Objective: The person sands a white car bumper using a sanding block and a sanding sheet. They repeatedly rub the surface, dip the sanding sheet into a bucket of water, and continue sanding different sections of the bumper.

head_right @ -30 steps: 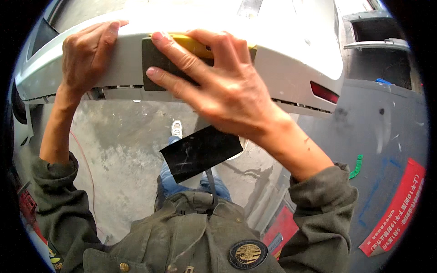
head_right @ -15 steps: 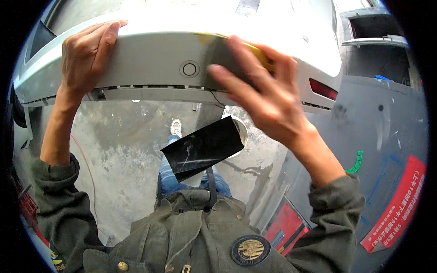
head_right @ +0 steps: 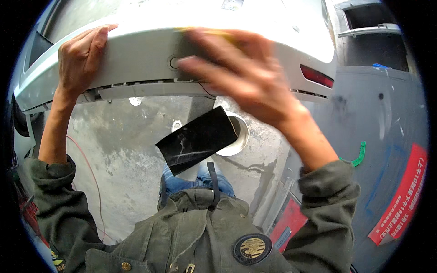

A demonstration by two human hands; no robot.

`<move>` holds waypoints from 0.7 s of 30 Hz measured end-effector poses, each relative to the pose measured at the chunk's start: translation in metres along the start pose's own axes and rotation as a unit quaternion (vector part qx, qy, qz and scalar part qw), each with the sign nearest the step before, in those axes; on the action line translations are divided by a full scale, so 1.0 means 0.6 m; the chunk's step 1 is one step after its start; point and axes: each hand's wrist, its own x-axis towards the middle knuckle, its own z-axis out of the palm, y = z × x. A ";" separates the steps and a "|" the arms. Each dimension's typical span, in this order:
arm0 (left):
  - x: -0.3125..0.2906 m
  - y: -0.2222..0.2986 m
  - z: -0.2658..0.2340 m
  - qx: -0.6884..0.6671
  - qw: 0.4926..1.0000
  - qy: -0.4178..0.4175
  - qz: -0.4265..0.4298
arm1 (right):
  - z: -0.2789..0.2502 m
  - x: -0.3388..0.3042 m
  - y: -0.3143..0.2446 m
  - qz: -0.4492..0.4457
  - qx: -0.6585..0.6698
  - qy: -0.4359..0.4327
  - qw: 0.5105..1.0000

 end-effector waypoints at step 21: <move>0.194 0.199 0.056 -0.166 0.961 -0.161 -0.152 | -0.117 -0.231 -0.085 0.328 0.119 0.134 0.928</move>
